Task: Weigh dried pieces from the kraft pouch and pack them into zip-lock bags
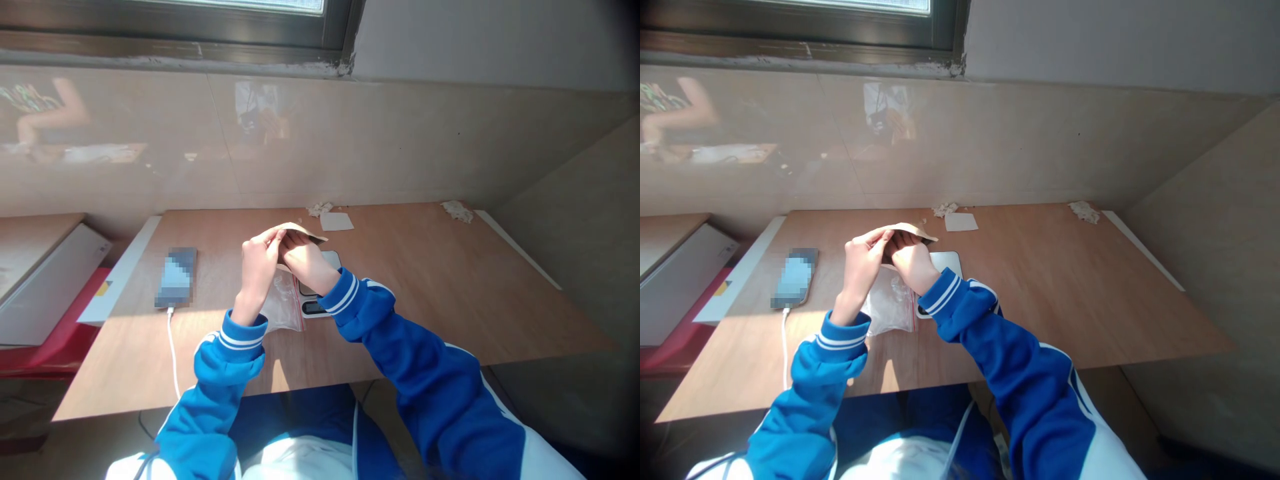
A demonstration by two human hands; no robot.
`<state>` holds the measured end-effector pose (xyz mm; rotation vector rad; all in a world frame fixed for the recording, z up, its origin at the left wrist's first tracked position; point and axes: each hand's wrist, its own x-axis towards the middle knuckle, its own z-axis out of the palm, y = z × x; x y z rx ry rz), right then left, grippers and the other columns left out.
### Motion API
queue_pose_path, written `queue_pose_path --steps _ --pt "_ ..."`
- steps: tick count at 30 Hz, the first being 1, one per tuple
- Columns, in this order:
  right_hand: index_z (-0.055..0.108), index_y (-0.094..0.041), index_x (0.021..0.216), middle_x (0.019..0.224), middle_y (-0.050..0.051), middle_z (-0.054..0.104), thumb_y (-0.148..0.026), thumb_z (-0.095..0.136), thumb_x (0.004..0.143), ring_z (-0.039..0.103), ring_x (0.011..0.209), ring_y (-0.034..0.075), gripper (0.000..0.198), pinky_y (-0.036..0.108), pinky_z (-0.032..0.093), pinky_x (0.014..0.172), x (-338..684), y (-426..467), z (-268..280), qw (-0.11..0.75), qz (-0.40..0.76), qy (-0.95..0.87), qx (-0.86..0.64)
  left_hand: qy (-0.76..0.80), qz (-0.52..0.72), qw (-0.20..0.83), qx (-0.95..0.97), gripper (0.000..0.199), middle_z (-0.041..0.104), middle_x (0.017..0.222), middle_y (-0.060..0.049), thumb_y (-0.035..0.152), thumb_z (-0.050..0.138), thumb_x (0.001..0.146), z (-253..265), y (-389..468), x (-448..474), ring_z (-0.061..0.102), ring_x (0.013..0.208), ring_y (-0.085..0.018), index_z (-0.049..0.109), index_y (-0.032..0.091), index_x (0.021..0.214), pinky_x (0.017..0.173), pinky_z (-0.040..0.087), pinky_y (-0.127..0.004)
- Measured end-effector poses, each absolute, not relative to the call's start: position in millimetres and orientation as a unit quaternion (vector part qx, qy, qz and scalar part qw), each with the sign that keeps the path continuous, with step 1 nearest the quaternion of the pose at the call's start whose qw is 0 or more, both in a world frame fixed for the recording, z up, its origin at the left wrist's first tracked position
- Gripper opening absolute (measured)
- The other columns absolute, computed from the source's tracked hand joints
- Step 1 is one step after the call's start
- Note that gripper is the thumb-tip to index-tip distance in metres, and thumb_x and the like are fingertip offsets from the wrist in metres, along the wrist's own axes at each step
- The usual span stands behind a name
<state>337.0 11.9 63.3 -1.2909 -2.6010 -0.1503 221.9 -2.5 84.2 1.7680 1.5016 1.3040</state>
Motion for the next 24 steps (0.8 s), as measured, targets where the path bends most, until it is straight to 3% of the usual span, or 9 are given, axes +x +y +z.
queue_pose_path --steps 5,8,12,19,24 --pt "0.054 0.001 0.125 0.126 0.023 0.058 -0.011 0.045 0.093 0.052 0.121 0.031 0.035 0.042 0.039 0.107 340 18 65 0.096 -0.071 -0.893 -0.434 0.555 0.464 0.237 0.649 0.026 0.074 0.107 -0.005 0.030 0.052 0.091 84 -5 226 0.068 0.100 -0.022 0.074 0.022 0.103 0.088 0.051 -0.030" --pt "0.060 -0.002 0.116 0.119 0.022 0.062 -0.017 0.047 0.094 0.055 0.116 0.029 0.029 0.043 0.042 0.103 347 20 71 0.134 -0.053 -0.910 -0.389 0.549 0.458 0.244 0.655 0.027 0.074 0.108 -0.003 0.032 0.051 0.092 88 -4 222 0.068 0.102 -0.021 0.074 0.024 0.104 0.089 0.051 -0.029" --pt "0.066 -0.013 0.103 0.113 0.013 0.065 -0.011 0.046 0.094 0.057 0.112 0.023 0.022 0.039 0.046 0.098 356 13 80 0.208 -0.015 -0.915 -0.345 0.541 0.455 0.252 0.661 0.027 0.074 0.105 -0.003 0.033 0.052 0.091 94 -2 215 0.068 0.099 -0.021 0.074 0.023 0.103 0.088 0.051 -0.028" --pt "0.058 -0.021 0.118 0.132 0.008 0.055 -0.006 0.044 0.091 0.043 0.132 0.020 0.034 0.042 0.040 0.109 374 -10 91 0.305 0.032 -0.886 -0.347 0.523 0.456 0.267 0.668 0.028 0.074 0.105 -0.003 0.031 0.051 0.091 97 4 209 0.068 0.099 -0.020 0.074 0.021 0.102 0.087 0.051 -0.027" --pt "0.050 -0.027 0.122 0.133 0.007 0.052 -0.018 0.051 0.092 0.048 0.128 0.020 0.031 0.040 0.044 0.106 387 -17 96 0.439 0.099 -0.813 -0.370 0.543 0.443 0.244 0.670 0.029 0.075 0.102 -0.005 0.034 0.052 0.089 101 12 204 0.069 0.094 -0.022 0.075 0.020 0.099 0.085 0.051 -0.028"
